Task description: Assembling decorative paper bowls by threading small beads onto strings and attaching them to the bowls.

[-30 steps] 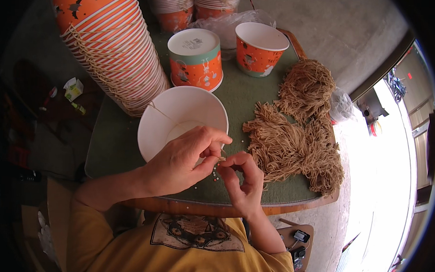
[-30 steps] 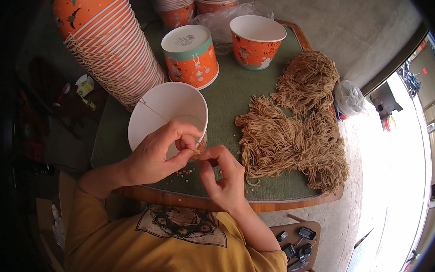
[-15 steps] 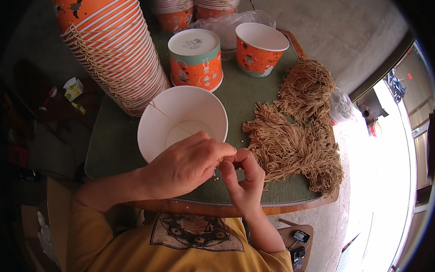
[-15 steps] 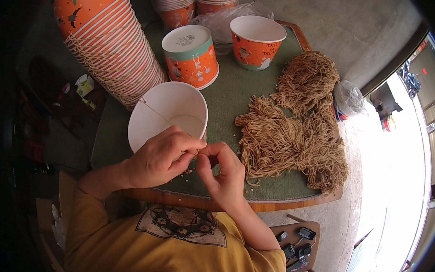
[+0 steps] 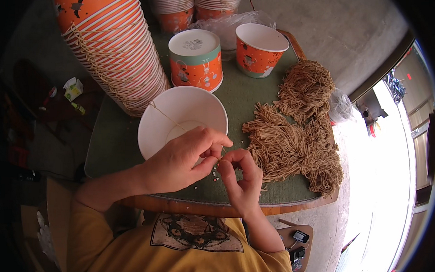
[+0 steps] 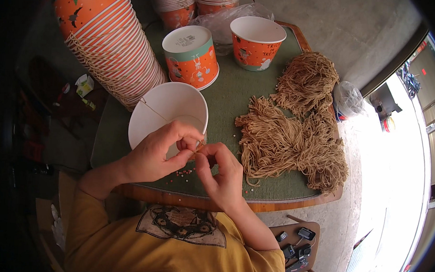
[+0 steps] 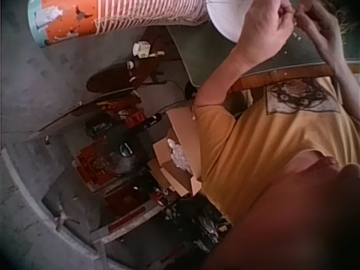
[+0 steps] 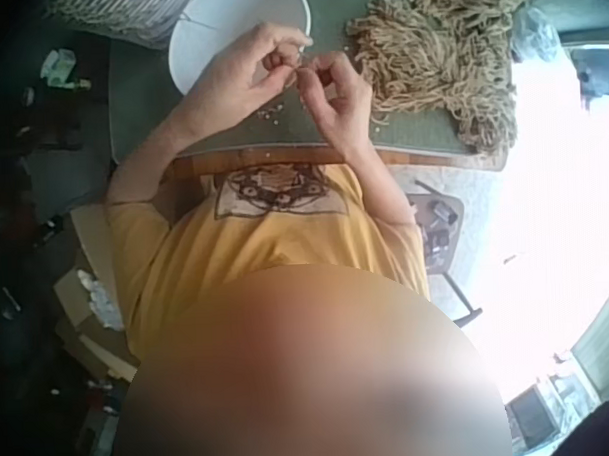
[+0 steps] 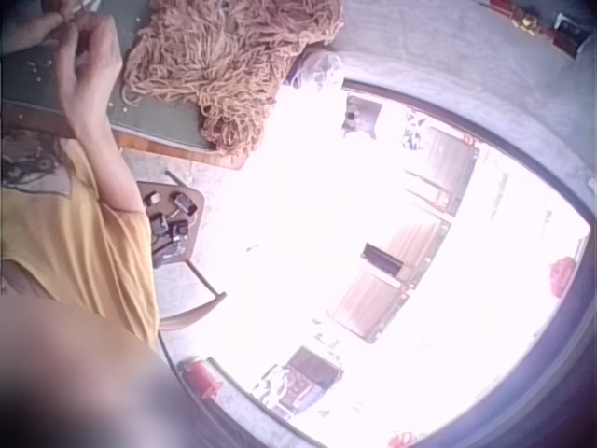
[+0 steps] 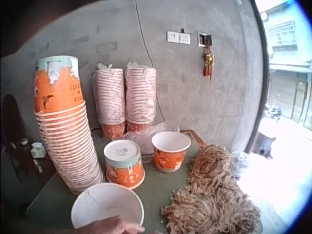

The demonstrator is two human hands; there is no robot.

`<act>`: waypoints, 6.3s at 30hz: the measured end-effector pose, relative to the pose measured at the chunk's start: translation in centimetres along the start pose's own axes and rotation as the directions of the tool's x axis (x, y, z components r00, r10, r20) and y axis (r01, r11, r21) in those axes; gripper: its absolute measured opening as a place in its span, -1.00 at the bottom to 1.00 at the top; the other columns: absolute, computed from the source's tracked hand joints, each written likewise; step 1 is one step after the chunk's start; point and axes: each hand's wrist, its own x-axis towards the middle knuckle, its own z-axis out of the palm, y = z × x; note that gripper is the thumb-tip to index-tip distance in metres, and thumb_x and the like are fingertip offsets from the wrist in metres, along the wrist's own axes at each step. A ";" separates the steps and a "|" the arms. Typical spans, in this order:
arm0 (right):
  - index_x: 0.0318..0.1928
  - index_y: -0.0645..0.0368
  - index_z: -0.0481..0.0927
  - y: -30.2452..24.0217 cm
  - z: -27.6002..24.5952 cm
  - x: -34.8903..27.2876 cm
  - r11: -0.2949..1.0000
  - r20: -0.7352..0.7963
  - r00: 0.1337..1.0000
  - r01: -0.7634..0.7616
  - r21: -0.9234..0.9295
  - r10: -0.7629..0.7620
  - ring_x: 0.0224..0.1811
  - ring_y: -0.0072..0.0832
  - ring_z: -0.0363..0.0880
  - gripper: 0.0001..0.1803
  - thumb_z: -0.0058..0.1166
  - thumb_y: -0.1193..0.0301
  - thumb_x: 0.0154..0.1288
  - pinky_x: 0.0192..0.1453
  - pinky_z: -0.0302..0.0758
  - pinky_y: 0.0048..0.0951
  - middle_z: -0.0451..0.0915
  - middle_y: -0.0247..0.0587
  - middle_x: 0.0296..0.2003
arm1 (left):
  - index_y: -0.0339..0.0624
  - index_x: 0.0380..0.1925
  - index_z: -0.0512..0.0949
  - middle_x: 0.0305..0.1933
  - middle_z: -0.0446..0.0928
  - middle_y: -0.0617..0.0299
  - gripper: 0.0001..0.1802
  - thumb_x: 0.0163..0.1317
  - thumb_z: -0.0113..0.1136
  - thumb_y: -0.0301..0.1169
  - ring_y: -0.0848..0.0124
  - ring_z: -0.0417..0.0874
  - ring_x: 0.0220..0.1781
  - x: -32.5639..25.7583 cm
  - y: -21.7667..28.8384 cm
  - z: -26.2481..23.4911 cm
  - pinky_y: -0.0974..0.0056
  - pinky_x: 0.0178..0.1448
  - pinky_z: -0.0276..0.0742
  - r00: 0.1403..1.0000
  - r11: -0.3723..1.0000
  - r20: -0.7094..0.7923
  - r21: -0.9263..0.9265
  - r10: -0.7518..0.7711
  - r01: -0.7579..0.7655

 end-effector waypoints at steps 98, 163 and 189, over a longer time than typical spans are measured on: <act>-0.27 0.18 0.56 -3.5 -1.7 5.6 0.837 0.242 0.939 0.330 -0.437 -0.244 -0.44 -0.51 0.44 -0.83 0.26 0.54 0.11 -0.32 0.39 -0.53 0.44 -0.34 -0.48 | -0.26 0.10 0.36 0.04 0.45 0.13 -0.55 0.17 0.11 -0.66 0.39 0.53 0.00 -10.5 -6.5 -2.4 0.29 0.07 0.48 0.818 0.949 -0.486 -0.100 -0.309 0.299; 0.27 -0.02 0.31 4.4 -7.0 19.7 0.716 0.010 0.993 0.091 -0.693 -0.116 -0.20 -0.19 0.63 -0.45 0.06 0.44 0.26 -0.09 0.55 -0.16 0.50 -0.12 0.09 | -0.19 -0.01 0.48 -0.04 0.46 0.13 -0.69 0.23 0.15 -0.50 0.17 0.54 0.03 -2.9 -12.4 1.7 0.19 0.11 0.48 0.949 0.964 -0.269 0.160 -0.166 0.213; -0.15 0.16 0.57 1.3 -11.1 6.2 0.793 0.119 0.978 0.210 -0.572 -0.174 -0.24 -0.41 0.60 -0.84 0.13 0.57 0.25 -0.30 0.58 -0.38 0.52 -0.21 -0.20 | -0.18 -0.22 0.49 -0.30 0.46 0.21 -0.76 0.06 0.20 -0.50 0.17 0.48 -0.10 1.1 -2.5 -0.7 0.09 0.11 0.36 0.922 0.633 -0.063 0.745 0.382 -0.211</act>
